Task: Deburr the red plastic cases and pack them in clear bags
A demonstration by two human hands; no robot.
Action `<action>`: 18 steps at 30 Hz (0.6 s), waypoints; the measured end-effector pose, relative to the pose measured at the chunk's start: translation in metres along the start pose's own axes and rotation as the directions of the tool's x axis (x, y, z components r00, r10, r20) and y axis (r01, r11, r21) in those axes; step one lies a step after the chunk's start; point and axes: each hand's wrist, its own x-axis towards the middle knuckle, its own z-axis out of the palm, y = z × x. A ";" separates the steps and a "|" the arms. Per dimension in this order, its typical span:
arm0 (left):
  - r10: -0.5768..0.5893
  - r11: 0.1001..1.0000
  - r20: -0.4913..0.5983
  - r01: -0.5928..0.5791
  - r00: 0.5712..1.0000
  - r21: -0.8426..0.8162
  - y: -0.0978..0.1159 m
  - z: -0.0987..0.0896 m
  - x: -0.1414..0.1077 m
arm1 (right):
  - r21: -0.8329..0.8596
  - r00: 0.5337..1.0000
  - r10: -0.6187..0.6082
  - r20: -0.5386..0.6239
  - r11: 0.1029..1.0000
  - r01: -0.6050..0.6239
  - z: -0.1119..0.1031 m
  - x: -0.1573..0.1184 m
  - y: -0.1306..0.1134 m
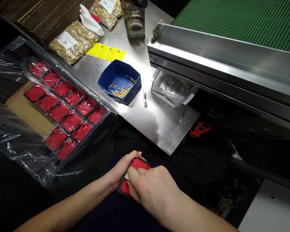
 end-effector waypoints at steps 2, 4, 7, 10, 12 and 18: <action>-0.008 1.000 0.029 0.008 1.000 -0.016 0.001 0.000 -0.002 | 0.076 0.998 0.058 0.010 0.995 -0.059 -0.010 -0.003 0.010; -0.006 1.000 0.068 0.008 0.998 -0.027 0.002 -0.001 -0.006 | 0.167 0.973 0.230 -0.015 0.960 -0.224 -0.018 -0.008 0.032; 0.013 0.997 0.169 0.001 0.986 -0.080 0.004 -0.004 -0.010 | 0.241 0.826 0.551 -0.119 0.823 -0.515 -0.012 -0.011 0.084; 0.019 0.990 0.288 0.023 0.958 -0.140 0.003 -0.010 -0.012 | 0.329 0.785 0.588 -0.195 0.793 -0.512 0.019 0.005 0.134; 0.028 0.990 0.347 0.023 0.937 -0.142 0.004 -0.013 -0.015 | 0.346 0.783 0.566 -0.259 0.811 -0.472 0.040 0.021 0.157; 0.075 0.997 0.530 -0.057 0.845 -0.049 0.012 -0.024 -0.036 | 0.192 0.605 0.612 -0.508 0.766 -0.614 0.048 0.000 0.205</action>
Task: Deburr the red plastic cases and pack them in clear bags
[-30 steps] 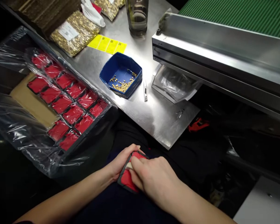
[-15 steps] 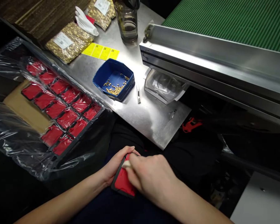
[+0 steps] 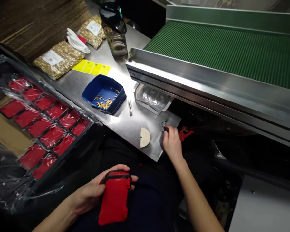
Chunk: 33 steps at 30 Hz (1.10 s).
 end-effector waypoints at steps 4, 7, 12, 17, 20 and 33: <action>0.052 0.997 -0.105 -0.058 0.993 -0.058 0.001 -0.010 0.006 | -0.234 0.998 0.058 0.008 0.971 -0.055 -0.024 -0.001 0.071; 0.060 0.987 -0.219 -0.091 0.974 -0.134 0.005 -0.024 0.020 | -0.331 0.992 0.022 0.127 0.943 0.022 -0.018 0.011 0.111; 0.113 0.983 -0.322 -0.152 0.940 -0.100 0.013 -0.035 0.025 | -0.355 0.950 -0.108 0.293 0.910 0.213 -0.001 0.034 0.137; 0.306 0.952 -0.414 -0.286 0.857 0.111 0.002 -0.042 0.012 | -0.284 0.868 -0.278 0.411 0.866 0.412 -0.031 0.012 0.136; 0.373 0.925 -0.437 -0.289 0.819 0.247 -0.007 -0.052 0.013 | -0.145 0.726 -0.412 0.551 0.809 0.569 -0.059 -0.018 0.106; 0.419 0.886 -0.406 -0.268 0.812 0.378 -0.028 -0.087 0.015 | -0.111 0.503 -0.140 0.853 0.893 0.436 -0.052 -0.072 -0.124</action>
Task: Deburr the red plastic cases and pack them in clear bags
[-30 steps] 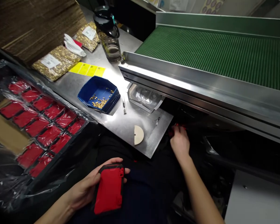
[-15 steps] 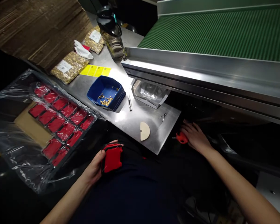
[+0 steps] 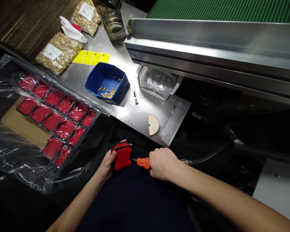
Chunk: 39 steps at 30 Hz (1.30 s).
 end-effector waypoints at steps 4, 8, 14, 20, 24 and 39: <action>0.008 1.000 0.020 -0.008 1.000 -0.011 -0.002 -0.006 0.001 | 0.007 1.000 0.008 0.004 1.000 -0.008 0.000 0.010 -0.004; -0.021 0.999 0.108 0.025 0.994 -0.033 -0.003 -0.012 0.005 | 0.026 0.999 0.051 0.010 0.998 -0.051 -0.004 0.011 -0.001; -0.062 0.996 0.255 0.076 0.965 -0.044 -0.001 -0.025 0.006 | 0.087 0.994 0.039 0.099 0.995 -0.048 -0.007 0.011 0.006; -0.096 0.854 0.458 -0.163 0.884 0.494 0.043 -0.003 -0.003 | 0.199 0.971 -0.094 0.219 0.979 0.049 -0.031 -0.012 0.025; -0.099 0.508 0.567 -0.449 0.817 0.735 0.074 0.025 -0.007 | 0.278 0.967 -0.137 0.214 0.958 0.074 -0.057 -0.027 0.040; 0.102 0.335 0.507 -0.509 0.856 0.793 0.053 0.057 -0.001 | 0.092 0.997 0.072 -0.007 0.993 -0.071 -0.037 -0.043 0.032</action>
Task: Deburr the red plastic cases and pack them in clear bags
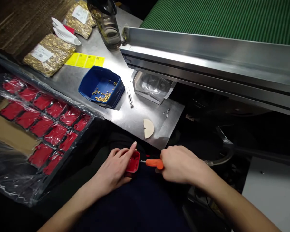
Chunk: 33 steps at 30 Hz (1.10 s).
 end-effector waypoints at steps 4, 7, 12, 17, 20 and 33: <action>0.115 0.993 0.132 -0.109 0.985 -0.052 0.000 -0.021 0.008 | -0.111 0.995 -0.070 0.069 0.991 0.078 -0.023 0.007 -0.003; -0.054 0.979 0.173 0.086 0.984 -0.185 -0.016 -0.034 -0.004 | -0.009 0.999 -0.048 -0.001 0.999 0.048 -0.014 -0.002 0.028; -0.456 0.589 -0.085 0.229 0.886 -0.775 -0.032 -0.022 -0.005 | 0.001 0.928 -0.022 -0.372 1.000 0.024 0.032 -0.008 0.130; -0.544 0.632 -0.293 0.153 0.786 -0.760 -0.036 -0.013 0.056 | -0.201 0.884 0.206 -0.419 0.928 -0.312 0.053 0.057 0.199; -0.477 0.769 -0.376 0.170 0.795 -0.616 -0.048 -0.019 0.089 | -0.208 0.868 0.252 -0.427 0.907 -0.366 0.054 0.100 0.216; -0.061 0.995 -0.488 0.090 0.871 0.035 -0.045 -0.041 0.116 | -0.138 0.760 0.303 -0.575 0.879 -0.455 0.084 0.140 0.238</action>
